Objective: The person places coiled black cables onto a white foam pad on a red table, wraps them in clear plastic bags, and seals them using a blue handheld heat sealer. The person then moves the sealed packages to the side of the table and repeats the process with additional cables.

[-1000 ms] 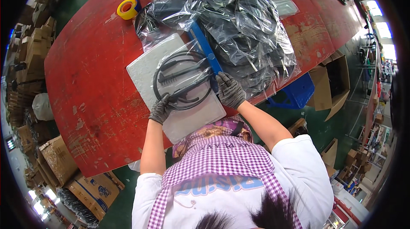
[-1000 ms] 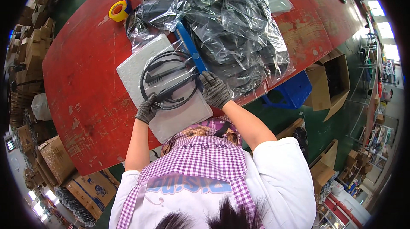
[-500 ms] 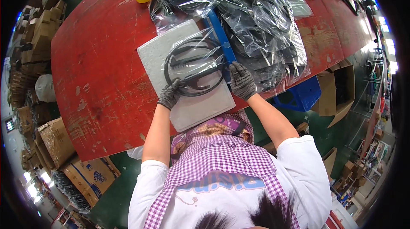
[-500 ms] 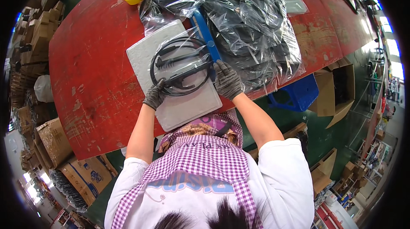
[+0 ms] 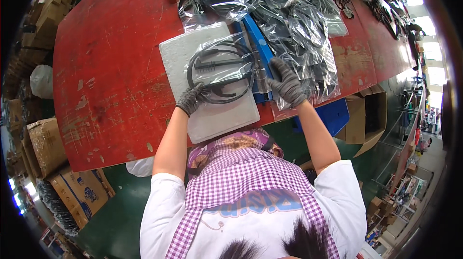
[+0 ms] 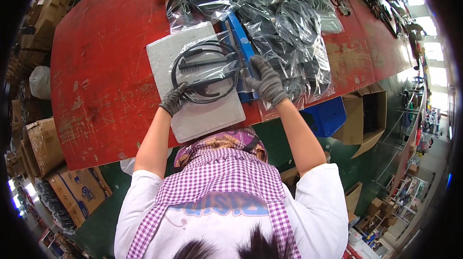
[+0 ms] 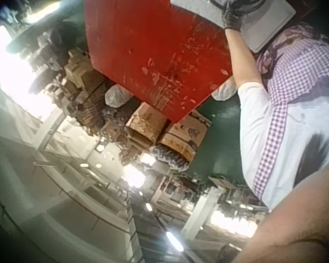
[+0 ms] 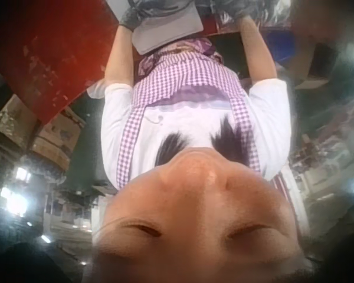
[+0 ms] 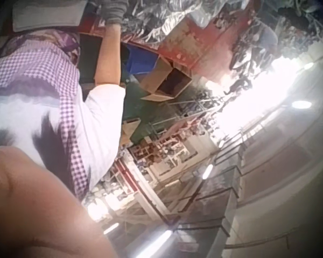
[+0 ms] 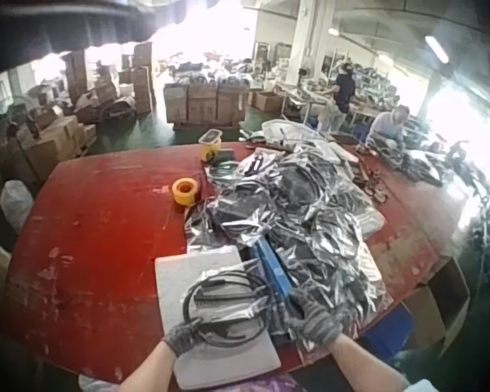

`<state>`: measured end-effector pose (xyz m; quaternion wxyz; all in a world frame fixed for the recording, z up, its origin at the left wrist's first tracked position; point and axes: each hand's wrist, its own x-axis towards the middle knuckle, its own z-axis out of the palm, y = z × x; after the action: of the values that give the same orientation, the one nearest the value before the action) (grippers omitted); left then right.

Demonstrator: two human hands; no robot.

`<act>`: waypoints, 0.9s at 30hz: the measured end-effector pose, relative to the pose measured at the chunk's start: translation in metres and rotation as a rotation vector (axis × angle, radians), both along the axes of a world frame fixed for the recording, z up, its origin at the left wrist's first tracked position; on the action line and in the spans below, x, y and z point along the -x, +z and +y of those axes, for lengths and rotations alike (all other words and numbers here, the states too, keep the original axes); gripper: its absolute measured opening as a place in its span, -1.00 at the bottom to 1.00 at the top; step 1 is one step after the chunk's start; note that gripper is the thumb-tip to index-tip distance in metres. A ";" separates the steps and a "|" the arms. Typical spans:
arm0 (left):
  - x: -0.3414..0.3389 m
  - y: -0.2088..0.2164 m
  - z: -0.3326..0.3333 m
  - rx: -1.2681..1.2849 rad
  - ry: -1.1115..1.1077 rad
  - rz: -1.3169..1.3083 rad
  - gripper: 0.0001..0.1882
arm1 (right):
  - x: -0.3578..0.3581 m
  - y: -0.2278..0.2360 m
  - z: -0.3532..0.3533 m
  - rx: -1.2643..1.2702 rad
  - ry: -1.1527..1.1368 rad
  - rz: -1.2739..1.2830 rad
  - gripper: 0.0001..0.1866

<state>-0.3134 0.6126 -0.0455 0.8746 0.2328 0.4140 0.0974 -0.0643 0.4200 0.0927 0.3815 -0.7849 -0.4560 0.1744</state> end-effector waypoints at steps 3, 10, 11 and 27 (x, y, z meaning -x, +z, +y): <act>0.000 -0.008 -0.005 -0.010 -0.001 0.013 -0.78 | -0.037 0.008 0.006 -0.108 -0.163 0.813 -0.60; 0.086 -0.005 -0.026 -0.085 0.151 -0.088 -0.83 | -0.169 -0.065 0.016 -0.601 -0.924 1.721 -0.63; 0.108 -0.012 -0.025 0.008 0.192 -0.119 -0.83 | -0.180 -0.070 0.023 -0.612 -0.981 1.740 -0.61; 0.177 -0.053 -0.042 0.145 0.986 0.654 -0.59 | -0.289 -0.141 0.046 -0.287 -0.897 1.638 -0.66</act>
<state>-0.4905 0.5705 -0.0989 0.5671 -0.0295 0.7266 0.3868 0.2242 0.4661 -0.0485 0.7076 -0.4660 0.2811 0.4507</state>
